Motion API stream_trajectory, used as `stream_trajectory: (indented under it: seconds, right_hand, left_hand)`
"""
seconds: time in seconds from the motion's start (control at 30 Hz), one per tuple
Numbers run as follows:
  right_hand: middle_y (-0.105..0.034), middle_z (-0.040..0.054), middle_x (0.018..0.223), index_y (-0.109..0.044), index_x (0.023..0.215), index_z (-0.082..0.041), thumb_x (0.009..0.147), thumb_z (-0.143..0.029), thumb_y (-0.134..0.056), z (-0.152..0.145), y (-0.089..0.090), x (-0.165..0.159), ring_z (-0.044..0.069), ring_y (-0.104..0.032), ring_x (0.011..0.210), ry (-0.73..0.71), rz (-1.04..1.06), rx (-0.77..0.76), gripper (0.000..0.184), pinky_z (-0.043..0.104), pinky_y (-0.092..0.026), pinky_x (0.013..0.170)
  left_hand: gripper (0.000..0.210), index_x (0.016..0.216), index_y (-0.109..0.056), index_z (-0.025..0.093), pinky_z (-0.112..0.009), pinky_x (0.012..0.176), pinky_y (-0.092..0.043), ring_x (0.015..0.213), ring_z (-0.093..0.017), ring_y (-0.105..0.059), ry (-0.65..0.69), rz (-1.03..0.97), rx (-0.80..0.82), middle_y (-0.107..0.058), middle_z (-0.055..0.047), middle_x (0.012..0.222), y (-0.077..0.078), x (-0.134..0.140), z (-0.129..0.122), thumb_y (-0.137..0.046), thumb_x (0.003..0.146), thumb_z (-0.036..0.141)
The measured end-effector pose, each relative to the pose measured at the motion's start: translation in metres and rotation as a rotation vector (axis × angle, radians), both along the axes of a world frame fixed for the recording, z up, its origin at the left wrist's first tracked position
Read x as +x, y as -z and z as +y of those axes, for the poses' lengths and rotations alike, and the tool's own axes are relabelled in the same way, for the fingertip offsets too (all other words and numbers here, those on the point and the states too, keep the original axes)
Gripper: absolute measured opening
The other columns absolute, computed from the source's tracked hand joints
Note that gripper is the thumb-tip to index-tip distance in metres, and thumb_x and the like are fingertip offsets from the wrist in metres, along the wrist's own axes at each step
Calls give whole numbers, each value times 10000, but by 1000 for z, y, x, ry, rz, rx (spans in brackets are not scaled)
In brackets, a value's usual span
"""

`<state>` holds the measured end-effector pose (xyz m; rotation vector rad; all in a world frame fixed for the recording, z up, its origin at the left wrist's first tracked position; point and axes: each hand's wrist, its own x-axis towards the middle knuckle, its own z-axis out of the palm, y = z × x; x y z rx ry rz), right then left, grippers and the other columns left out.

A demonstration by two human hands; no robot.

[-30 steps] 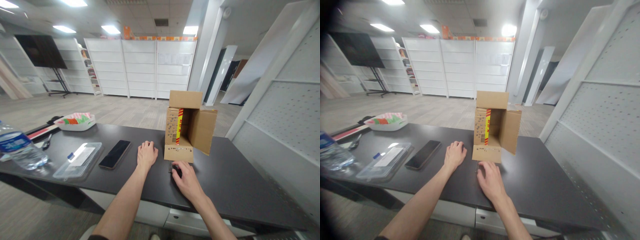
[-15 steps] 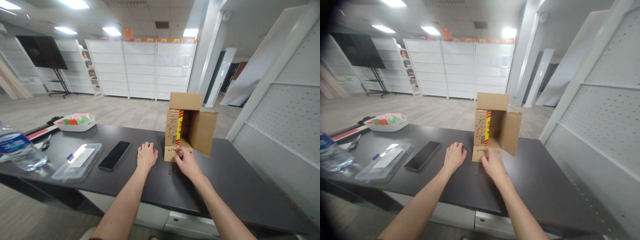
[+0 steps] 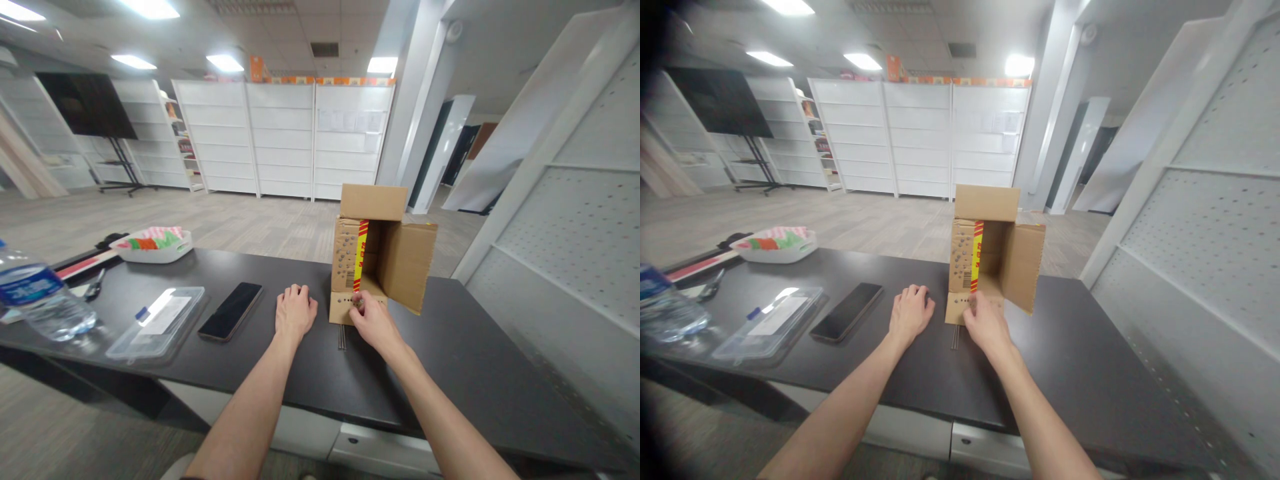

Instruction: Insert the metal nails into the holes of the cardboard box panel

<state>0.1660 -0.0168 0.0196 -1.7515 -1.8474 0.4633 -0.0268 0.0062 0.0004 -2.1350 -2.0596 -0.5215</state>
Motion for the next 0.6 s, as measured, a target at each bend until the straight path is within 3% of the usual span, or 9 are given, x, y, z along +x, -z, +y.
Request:
stream_trajectory:
  seconds: [0.6]
  right_hand:
    - [-644,23,792,-518,863,-217,845,-162,-526,5,-7,-5,176,-567,734,41,-34,59,59,266,-305,619]
  left_hand:
    - [243,1081,-620,198,-401,946,-390,1093,-257,-545,-3,-14,-16,-622,-109,1139,-1,1,-1,-439,939,277]
